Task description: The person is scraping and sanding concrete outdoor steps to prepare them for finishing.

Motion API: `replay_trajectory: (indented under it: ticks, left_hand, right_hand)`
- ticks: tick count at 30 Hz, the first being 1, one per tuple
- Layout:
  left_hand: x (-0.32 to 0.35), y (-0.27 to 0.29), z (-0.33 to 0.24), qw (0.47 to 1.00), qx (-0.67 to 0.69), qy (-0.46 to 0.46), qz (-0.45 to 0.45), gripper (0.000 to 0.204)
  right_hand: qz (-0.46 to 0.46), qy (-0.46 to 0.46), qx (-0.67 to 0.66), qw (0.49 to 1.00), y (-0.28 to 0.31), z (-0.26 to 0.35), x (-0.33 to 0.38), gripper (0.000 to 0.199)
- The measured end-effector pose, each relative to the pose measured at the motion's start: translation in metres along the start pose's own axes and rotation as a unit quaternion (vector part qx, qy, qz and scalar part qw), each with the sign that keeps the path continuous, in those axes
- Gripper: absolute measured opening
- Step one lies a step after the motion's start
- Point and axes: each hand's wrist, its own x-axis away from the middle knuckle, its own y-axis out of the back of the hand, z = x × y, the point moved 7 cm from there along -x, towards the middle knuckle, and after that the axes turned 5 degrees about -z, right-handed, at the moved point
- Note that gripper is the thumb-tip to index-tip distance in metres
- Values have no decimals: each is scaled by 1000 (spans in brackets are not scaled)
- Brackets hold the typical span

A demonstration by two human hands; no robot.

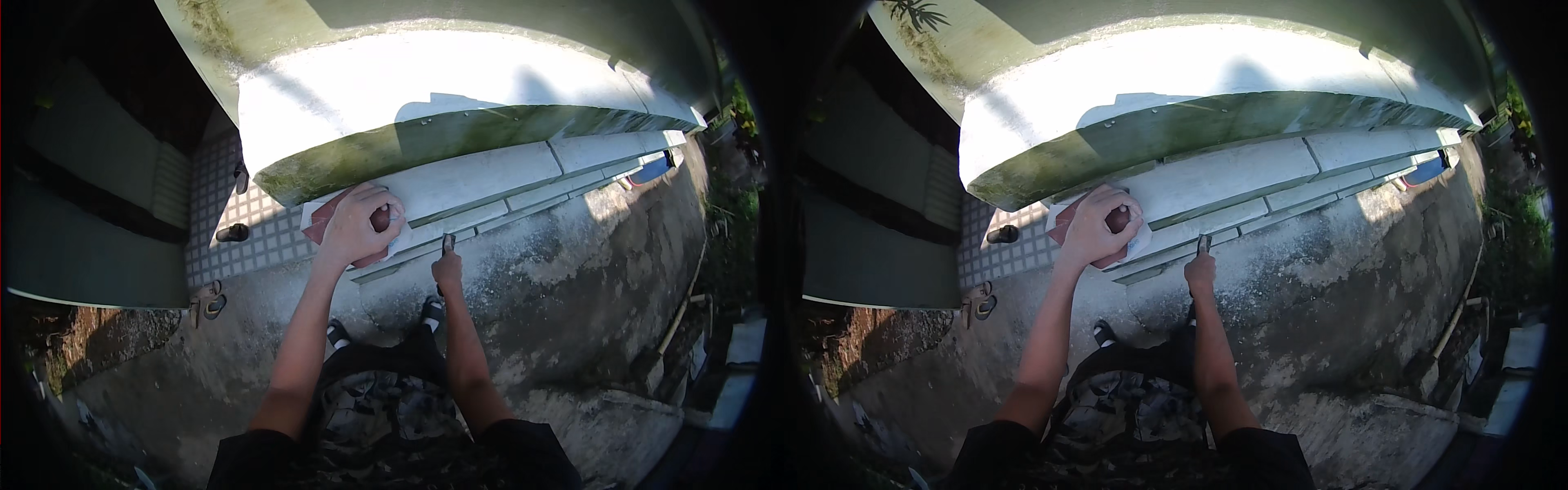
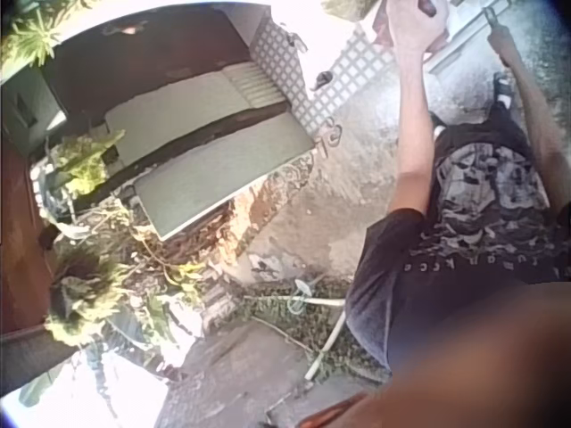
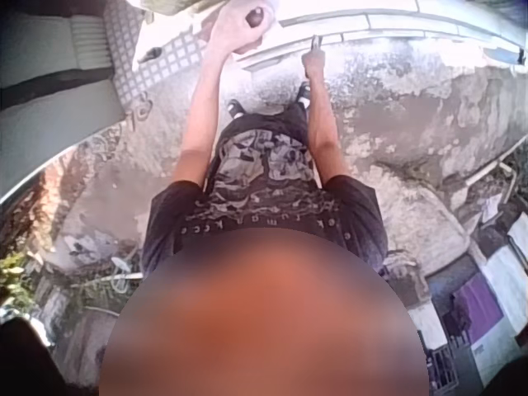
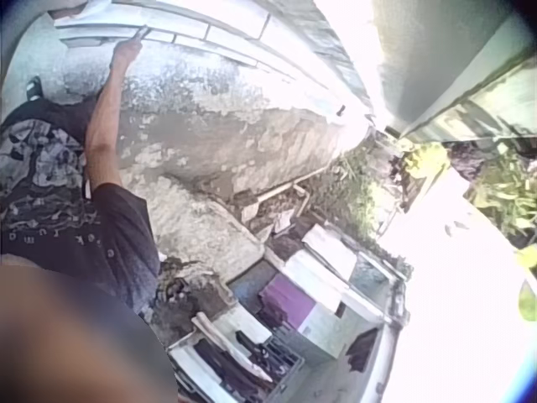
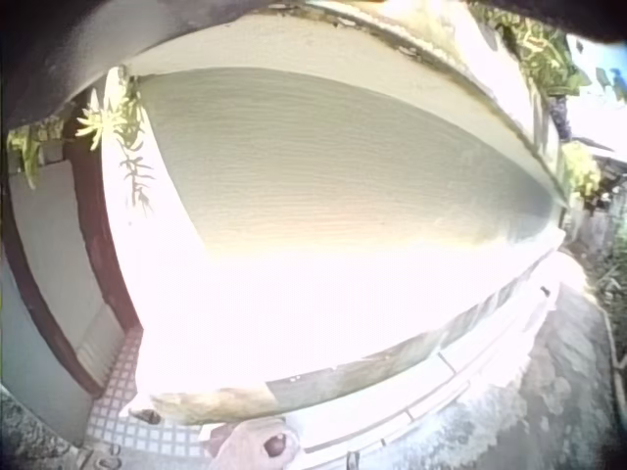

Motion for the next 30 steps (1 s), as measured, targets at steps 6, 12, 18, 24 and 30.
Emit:
replay_trajectory:
  ticks: [6,12,18,24,30]
  left_hand:
    - [2,3,2,1000,-18,-12,4,12]
    - [1,0,2,1000,-9,-18,0,12]
    - [3,5,1,999,-9,-46,-17,11]
    - [3,0,5,1000,8,-13,3,11]
    - [2,6,-1,999,-7,-33,-18,12]
  right_hand:
    - [15,-25,-7,1000,2,7,2,70]
    - [19,8,50,999,2,6,-4,72]
    - [53,1,15,998,-1,10,-6,74]
    - [44,7,10,999,-14,1,-3,74]
    - [41,-18,-17,999,-15,1,-5,76]
